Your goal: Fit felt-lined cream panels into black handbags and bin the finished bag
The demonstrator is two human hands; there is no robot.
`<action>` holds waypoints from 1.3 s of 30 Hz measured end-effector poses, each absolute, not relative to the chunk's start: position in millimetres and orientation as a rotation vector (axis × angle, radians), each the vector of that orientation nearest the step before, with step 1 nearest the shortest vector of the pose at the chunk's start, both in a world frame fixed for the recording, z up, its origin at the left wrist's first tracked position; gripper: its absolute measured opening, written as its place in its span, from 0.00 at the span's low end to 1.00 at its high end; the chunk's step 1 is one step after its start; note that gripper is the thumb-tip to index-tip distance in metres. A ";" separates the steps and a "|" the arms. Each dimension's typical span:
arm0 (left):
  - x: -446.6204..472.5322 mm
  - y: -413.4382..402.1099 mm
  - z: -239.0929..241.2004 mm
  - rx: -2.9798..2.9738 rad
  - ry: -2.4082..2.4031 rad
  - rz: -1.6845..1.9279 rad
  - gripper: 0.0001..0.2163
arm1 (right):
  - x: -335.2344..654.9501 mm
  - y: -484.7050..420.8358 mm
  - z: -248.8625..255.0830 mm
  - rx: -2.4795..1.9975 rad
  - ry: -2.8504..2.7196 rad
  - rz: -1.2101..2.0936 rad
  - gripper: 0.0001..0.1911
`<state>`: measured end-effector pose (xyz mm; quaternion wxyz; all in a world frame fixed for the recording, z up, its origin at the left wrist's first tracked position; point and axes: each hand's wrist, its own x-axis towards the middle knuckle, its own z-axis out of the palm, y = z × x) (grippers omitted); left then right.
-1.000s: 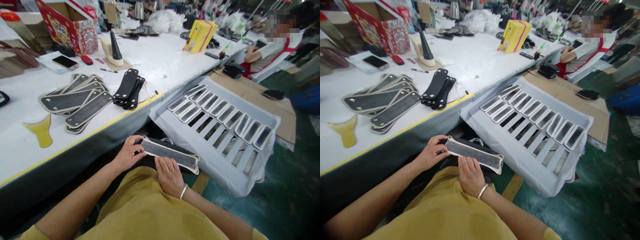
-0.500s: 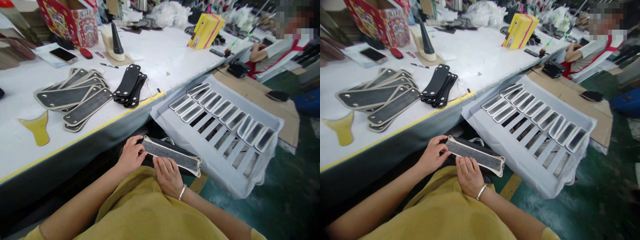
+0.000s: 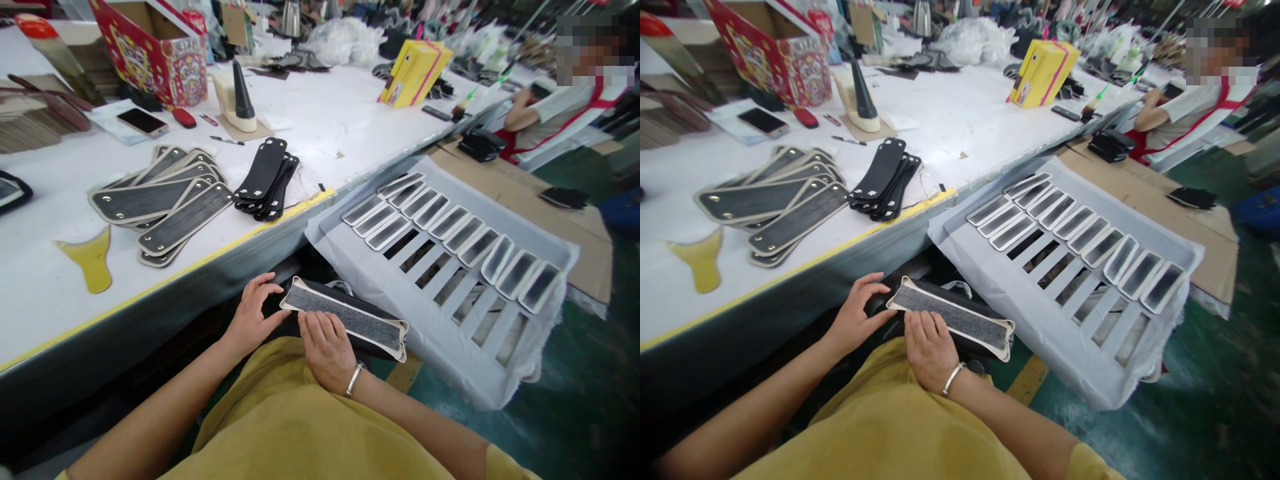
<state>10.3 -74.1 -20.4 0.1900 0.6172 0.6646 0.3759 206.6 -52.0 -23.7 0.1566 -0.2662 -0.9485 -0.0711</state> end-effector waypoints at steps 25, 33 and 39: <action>45.5 -74.5 -42.4 1.117 1.692 1.196 0.27 | 287.9 -66.9 -19.0 -0.898 -2.693 -0.267 0.21; 60.2 -78.7 -35.5 1.219 1.902 1.174 0.38 | 314.4 -79.2 -26.7 -1.034 -2.560 -0.305 0.20; 70.0 -90.5 -28.8 2.369 1.862 1.055 0.24 | 310.6 -80.9 -26.7 -1.023 -2.543 -0.320 0.19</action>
